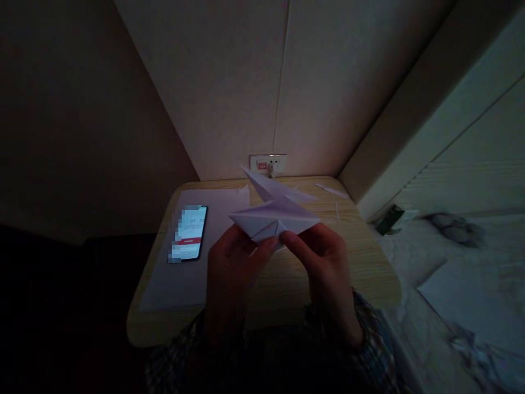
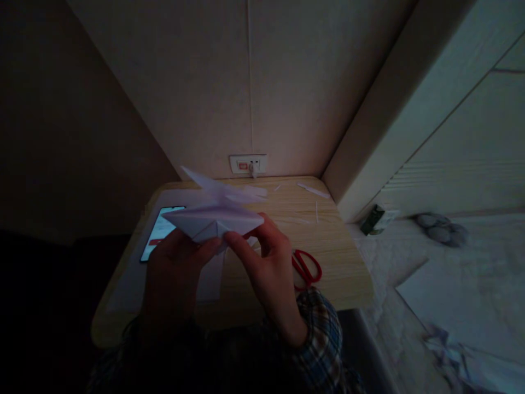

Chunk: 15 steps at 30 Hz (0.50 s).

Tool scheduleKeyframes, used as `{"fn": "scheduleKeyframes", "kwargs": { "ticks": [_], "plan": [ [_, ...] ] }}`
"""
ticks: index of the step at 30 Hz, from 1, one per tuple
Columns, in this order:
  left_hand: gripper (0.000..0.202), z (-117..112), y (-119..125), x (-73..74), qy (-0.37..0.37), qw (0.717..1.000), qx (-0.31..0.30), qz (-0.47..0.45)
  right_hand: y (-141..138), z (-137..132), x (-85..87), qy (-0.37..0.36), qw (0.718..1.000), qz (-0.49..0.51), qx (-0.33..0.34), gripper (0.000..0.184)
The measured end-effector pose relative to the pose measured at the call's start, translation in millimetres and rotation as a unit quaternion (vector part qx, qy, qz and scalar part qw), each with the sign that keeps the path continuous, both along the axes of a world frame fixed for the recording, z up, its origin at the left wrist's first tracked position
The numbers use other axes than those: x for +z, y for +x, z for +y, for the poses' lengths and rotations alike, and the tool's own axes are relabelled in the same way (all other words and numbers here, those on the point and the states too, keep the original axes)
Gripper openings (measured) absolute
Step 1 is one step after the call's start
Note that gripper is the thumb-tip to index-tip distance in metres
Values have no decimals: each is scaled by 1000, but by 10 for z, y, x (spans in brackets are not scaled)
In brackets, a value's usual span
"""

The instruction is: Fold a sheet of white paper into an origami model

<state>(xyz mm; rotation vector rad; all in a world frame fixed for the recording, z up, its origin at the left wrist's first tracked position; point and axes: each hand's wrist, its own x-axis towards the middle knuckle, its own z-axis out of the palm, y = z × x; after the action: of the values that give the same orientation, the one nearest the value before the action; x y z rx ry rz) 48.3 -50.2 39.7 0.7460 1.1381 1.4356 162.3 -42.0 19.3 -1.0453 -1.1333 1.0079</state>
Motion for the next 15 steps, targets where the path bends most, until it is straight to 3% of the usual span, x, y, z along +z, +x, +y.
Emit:
{"fn": "scheduleKeyframes", "kwargs": {
  "ticks": [3,9,15],
  "plan": [
    [24,23,-23,-30,17,1000,-5,6,-1,-13,20,-8,1000,-12,1,14],
    [15,57,-32,-53,30,999,43,-8,-29,-39,50,-20,999,-40,-7,22],
    [19,70,-28,-49,45,996,76,-2,-12,-32,12,-14,997,-73,21,26]
  ]
}}
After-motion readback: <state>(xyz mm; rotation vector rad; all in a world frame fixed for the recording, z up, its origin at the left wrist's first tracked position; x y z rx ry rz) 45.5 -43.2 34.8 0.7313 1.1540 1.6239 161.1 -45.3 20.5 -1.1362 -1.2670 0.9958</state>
